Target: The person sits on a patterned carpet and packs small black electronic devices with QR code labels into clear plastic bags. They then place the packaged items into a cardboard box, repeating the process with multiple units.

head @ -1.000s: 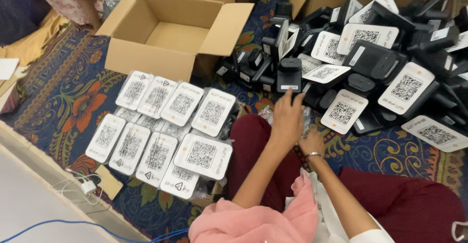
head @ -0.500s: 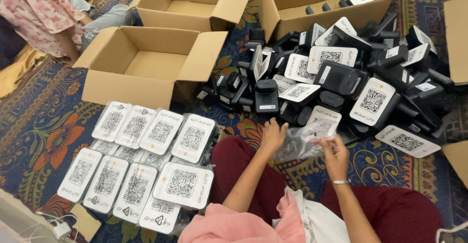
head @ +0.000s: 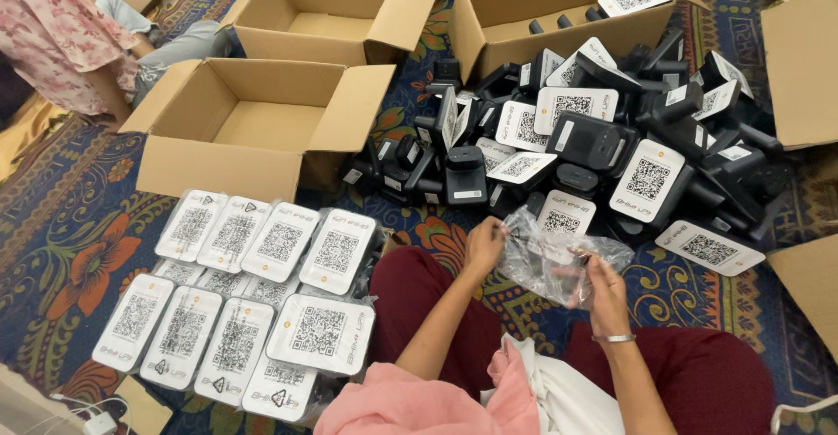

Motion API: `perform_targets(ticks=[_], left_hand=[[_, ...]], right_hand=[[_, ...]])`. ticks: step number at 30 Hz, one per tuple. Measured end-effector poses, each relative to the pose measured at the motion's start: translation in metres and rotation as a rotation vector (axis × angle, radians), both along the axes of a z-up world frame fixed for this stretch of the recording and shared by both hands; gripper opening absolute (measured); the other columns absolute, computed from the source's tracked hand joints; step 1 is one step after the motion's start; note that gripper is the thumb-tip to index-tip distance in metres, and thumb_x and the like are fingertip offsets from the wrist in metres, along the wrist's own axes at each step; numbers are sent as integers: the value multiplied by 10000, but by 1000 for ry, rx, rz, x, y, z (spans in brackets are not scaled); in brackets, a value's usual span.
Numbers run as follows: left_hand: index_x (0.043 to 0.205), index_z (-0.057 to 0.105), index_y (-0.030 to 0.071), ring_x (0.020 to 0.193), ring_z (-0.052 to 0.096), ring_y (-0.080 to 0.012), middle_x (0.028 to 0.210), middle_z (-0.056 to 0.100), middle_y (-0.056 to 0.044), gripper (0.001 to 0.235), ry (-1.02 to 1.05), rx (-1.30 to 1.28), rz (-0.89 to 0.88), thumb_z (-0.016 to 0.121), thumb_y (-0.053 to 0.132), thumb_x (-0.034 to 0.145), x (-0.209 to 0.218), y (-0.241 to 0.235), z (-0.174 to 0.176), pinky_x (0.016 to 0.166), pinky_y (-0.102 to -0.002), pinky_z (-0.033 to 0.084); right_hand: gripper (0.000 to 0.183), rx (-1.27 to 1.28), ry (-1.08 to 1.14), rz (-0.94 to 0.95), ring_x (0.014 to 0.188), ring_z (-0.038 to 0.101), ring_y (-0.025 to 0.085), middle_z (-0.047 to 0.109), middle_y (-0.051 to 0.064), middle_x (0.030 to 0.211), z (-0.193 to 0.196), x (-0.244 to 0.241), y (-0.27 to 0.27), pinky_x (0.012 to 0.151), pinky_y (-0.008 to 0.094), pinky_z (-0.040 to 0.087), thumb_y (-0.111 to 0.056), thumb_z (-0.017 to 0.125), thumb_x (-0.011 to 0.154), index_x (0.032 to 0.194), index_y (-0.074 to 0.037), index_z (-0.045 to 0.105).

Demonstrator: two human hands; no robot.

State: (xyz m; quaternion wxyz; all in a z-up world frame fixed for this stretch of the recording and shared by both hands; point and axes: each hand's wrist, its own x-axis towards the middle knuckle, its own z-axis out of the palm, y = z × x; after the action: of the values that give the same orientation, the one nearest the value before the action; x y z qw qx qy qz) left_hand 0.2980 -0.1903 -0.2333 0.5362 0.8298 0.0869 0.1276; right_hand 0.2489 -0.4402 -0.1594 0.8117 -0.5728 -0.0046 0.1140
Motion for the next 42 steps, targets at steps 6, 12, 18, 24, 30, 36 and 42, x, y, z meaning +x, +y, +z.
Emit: perform_targets(ticks=[6,12,18,24,30,36,42], left_hand=[[983,655,38,891,701,-334,941,732,-143,74,-126,64,217,635,79,925,-2,8,25,774,-431,529],[1033,649,48,868,714,-321,907,730,-134,278,44,-100,136,601,317,983,-5,3,49,772,-421,546],[957,679,46,786,678,-361,809,696,-169,433,138,117,180,630,476,958,-26,-1,106,707,-455,498],[931,684,46,753,650,-402,807,669,-186,321,-152,137,285,562,329,1022,-26,3,107,665,-499,471],[1002,678,76,740,656,-431,757,670,-210,302,-65,190,272,519,328,1056,-27,0,108,647,-519,471],[981,662,84,680,658,-416,693,651,-195,332,-5,215,253,507,363,1073,-27,-2,113,629,-516,478],[987,669,54,786,673,-388,868,702,-171,325,-60,222,330,527,337,1062,-31,2,124,694,-499,492]], right_hand=[[483,34,-41,-163,872,740,95,719,98,1189,11,4,-8,664,243,615,-335,496,1131,1443,30,551],[574,-143,-112,-70,415,560,76,756,128,1007,40,-4,-7,391,225,471,-450,464,1038,1536,-163,479],[610,-170,-112,6,339,484,66,775,135,908,42,-4,-7,340,212,401,-516,418,1034,1529,-164,471],[600,-248,-126,-53,326,359,24,466,-39,513,25,-1,-19,310,193,288,-506,378,1091,1569,-175,526],[589,-347,-256,-88,384,409,29,550,-50,666,34,0,-21,356,193,389,-430,478,1065,1600,-196,403],[592,-351,-127,-94,305,294,45,645,56,651,54,-3,-20,284,206,254,-416,356,1069,1640,-277,280],[679,-318,-35,-51,333,377,71,716,105,730,68,-3,-12,309,227,330,-530,234,1005,1633,-303,110]])
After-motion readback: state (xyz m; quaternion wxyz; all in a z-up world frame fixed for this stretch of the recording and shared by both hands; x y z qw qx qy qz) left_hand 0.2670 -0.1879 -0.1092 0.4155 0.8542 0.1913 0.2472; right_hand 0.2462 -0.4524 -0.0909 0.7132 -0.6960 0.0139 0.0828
